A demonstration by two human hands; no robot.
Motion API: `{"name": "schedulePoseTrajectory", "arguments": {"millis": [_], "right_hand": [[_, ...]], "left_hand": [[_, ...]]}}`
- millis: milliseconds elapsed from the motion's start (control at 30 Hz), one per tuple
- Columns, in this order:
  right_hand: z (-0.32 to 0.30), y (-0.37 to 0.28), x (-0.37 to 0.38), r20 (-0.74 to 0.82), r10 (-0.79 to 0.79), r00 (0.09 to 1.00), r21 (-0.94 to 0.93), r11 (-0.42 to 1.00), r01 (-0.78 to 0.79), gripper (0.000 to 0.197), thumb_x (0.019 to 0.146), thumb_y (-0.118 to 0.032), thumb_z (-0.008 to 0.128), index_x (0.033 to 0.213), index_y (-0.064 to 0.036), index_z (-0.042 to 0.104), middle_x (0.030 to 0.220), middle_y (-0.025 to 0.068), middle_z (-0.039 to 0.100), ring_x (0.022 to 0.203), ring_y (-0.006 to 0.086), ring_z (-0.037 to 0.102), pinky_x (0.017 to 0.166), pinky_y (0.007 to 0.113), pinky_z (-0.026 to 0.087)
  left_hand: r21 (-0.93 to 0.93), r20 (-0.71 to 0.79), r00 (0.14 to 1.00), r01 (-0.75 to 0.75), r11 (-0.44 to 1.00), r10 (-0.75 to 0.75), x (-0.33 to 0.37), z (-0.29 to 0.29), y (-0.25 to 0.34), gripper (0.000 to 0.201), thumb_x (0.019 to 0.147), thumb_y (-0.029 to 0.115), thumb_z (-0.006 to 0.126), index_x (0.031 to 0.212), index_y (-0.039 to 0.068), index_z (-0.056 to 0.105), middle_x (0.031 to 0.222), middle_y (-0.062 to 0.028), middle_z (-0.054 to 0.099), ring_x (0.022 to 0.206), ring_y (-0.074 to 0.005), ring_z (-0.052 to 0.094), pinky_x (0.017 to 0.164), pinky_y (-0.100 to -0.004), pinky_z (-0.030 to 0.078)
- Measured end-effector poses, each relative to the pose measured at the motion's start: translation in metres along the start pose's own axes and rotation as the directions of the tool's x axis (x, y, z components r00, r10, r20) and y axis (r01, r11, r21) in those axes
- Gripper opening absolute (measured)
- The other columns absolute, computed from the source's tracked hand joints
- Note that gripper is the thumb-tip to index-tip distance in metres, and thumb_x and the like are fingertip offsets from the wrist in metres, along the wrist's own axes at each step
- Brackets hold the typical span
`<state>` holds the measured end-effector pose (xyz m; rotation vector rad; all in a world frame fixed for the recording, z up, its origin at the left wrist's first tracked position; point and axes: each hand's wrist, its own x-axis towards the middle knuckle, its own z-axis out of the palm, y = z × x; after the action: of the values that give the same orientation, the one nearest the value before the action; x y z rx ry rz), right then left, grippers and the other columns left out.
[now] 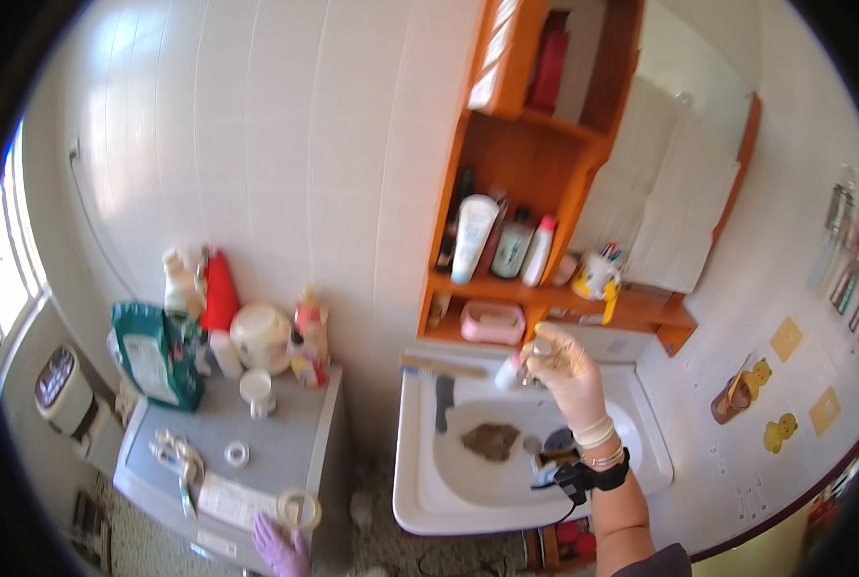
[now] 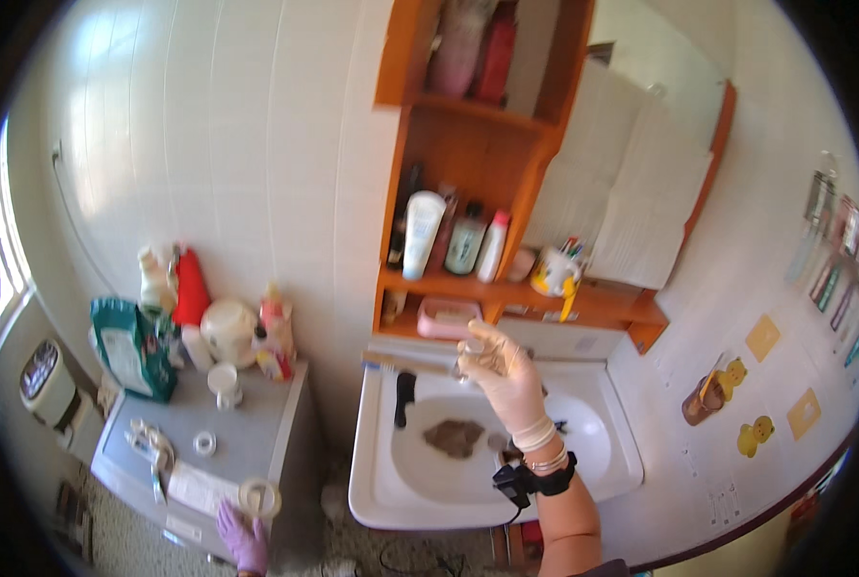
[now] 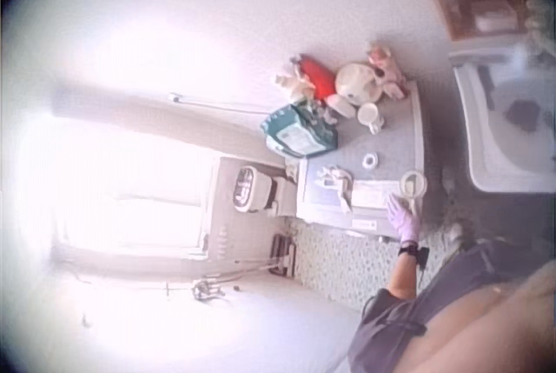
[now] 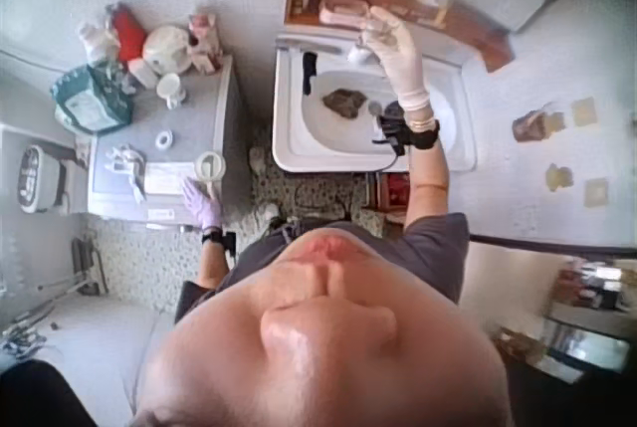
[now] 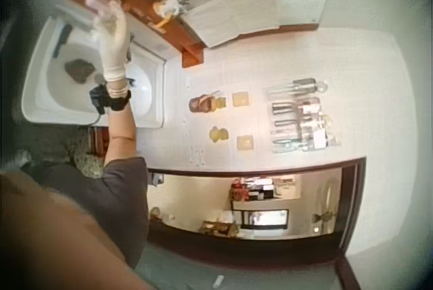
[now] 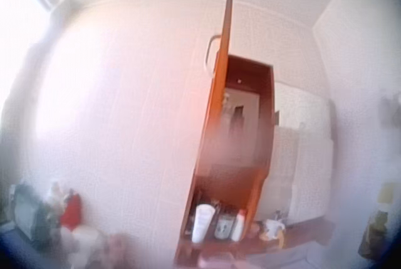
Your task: The person organizes various toiletries and small containers in a bathroom. They pick up bottles and jars from the countertop, open and close lids, and place items into a wall-mounted cabinet and a drawer under the sink. The person also handles a mop handle near the end of the clip.
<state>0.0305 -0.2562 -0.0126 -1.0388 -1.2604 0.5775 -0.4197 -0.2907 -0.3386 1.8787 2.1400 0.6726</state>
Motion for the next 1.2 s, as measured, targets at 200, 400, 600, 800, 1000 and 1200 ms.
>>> {"name": "schedulePoseTrajectory", "arguments": {"millis": [200,400,600,800,1000,1200], "right_hand": [[-0.032,-0.092,0.13,-0.114,-0.388,0.914,-0.162,0.915,0.369,0.036,0.094,-0.012,0.063,0.124,0.0042,0.054,0.096,0.0098,0.066,0.085,0.0157,0.064,0.083,0.029,0.051],[-0.022,-0.149,0.281,-0.096,-0.505,0.858,-0.208,0.853,0.479,0.05,0.086,-0.015,0.07,0.127,0.0064,0.053,0.102,0.0122,0.068,0.093,0.0168,0.065,0.082,0.027,0.051],[0.02,-0.135,0.355,-0.022,-0.358,0.933,-0.526,0.798,0.294,0.042,0.083,-0.015,0.073,0.119,0.0015,0.063,0.111,0.0098,0.069,0.101,0.0173,0.065,0.09,0.029,0.051],[0.028,-0.122,0.353,0.044,-0.352,0.935,-0.533,0.783,0.32,0.041,0.082,-0.015,0.073,0.119,-0.0012,0.064,0.113,0.0094,0.07,0.107,0.0181,0.064,0.095,0.027,0.048],[0.027,-0.122,0.361,0.151,-0.354,0.923,-0.588,0.719,0.371,0.042,0.08,-0.022,0.072,0.116,-0.0014,0.067,0.111,0.0131,0.07,0.104,0.0261,0.065,0.092,0.032,0.048],[0.033,-0.119,0.367,0.216,-0.329,0.919,-0.623,0.678,0.389,0.039,0.085,-0.019,0.065,0.118,0.002,0.064,0.114,0.0168,0.067,0.104,0.0268,0.063,0.092,0.031,0.046]], "left_hand": [[0.134,0.048,0.999,-0.011,0.991,0.005,-0.003,-0.02,0.013,0.077,0.093,0.042,0.053,0.147,-0.006,0.027,0.152,-0.0234,0.032,0.143,-0.0341,0.027,0.118,-0.042,0.022],[0.207,0.043,0.999,-0.024,0.978,0.015,-0.003,-0.016,0.012,0.078,0.093,0.047,0.052,0.148,-0.004,0.028,0.15,-0.0239,0.035,0.141,-0.0359,0.031,0.116,-0.0437,0.026],[0.187,0.078,0.996,0.025,0.982,-0.04,-0.001,-0.007,0.005,0.08,0.092,0.051,0.051,0.148,-0.001,0.028,0.148,-0.0238,0.038,0.139,-0.0363,0.034,0.114,-0.0453,0.027],[0.15,0.087,0.996,0.005,0.989,-0.018,-0.002,-0.005,0.0,0.077,0.094,0.05,0.049,0.146,-0.004,0.031,0.148,-0.0243,0.038,0.138,-0.0371,0.034,0.115,-0.0448,0.027],[0.205,0.062,0.998,-0.019,0.979,0.006,-0.003,-0.009,0.005,0.076,0.094,0.049,0.049,0.146,-0.003,0.031,0.147,-0.0241,0.04,0.137,-0.0374,0.035,0.114,-0.0456,0.028],[0.17,0.121,0.991,0.029,0.985,-0.051,-0.005,-0.019,0.018,0.074,0.095,0.048,0.048,0.146,-0.003,0.033,0.146,-0.0244,0.04,0.137,-0.0377,0.036,0.114,-0.0463,0.028]]}}
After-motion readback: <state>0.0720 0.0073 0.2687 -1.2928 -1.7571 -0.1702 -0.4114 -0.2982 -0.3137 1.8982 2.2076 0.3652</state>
